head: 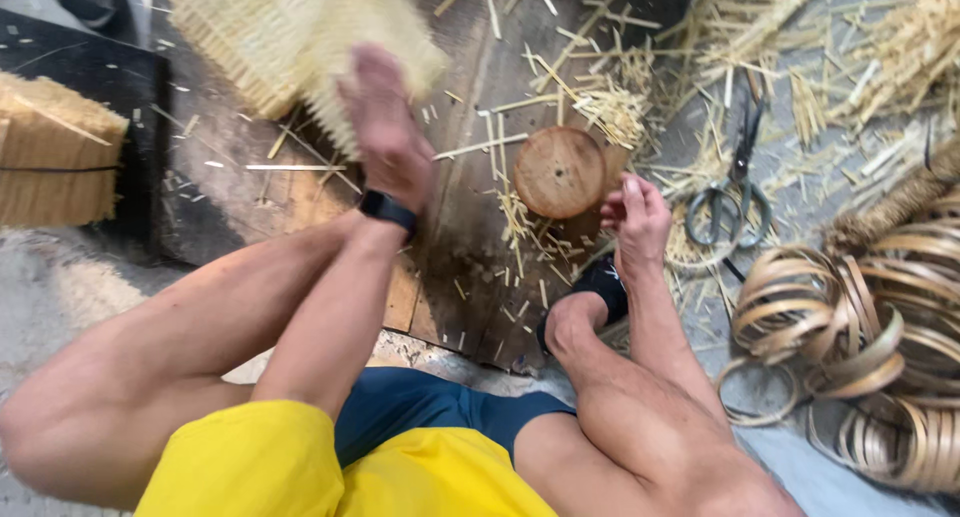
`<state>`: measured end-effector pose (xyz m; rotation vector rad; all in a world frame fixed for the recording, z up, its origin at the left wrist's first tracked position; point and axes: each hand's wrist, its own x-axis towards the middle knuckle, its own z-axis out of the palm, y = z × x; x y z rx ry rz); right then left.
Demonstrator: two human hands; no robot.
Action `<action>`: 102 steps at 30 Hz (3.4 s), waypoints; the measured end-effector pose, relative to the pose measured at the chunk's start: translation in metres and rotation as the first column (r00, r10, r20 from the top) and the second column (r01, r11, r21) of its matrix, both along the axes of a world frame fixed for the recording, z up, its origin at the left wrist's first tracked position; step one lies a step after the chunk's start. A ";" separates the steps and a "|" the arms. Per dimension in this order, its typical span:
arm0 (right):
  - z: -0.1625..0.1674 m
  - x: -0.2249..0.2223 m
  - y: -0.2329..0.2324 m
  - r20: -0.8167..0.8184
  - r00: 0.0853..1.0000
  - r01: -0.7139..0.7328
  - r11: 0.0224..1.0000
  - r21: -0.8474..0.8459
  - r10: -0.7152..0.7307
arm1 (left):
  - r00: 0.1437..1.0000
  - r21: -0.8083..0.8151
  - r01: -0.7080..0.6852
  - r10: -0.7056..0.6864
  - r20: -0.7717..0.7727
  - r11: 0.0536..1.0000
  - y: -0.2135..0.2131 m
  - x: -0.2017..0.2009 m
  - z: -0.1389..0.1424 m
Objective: The person sits on the floor and shapes square woven bamboo mats into round trays by pressing them over a round wooden mold, trimming the overhanging edges with shears, and fitting a bamboo rim ring around the edge. Finished trays are stacked in a pile beside the work area.
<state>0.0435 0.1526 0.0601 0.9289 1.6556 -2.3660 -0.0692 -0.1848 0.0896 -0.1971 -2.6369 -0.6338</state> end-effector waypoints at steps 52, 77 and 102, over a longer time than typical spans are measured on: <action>0.212 0.031 0.087 -0.313 0.724 -0.021 0.473 0.881 0.615 | 0.670 0.489 0.659 -0.742 -0.034 0.572 0.221 0.065 0.181; 0.291 -0.010 -0.045 0.002 0.622 0.183 -0.147 0.972 0.783 | 0.261 0.679 -0.708 -0.823 0.505 0.193 0.159 0.056 0.222; 0.165 -0.011 0.000 -0.039 0.998 -0.065 0.947 -0.315 0.055 | 0.345 0.659 -0.751 -0.828 0.442 0.040 0.131 0.014 0.149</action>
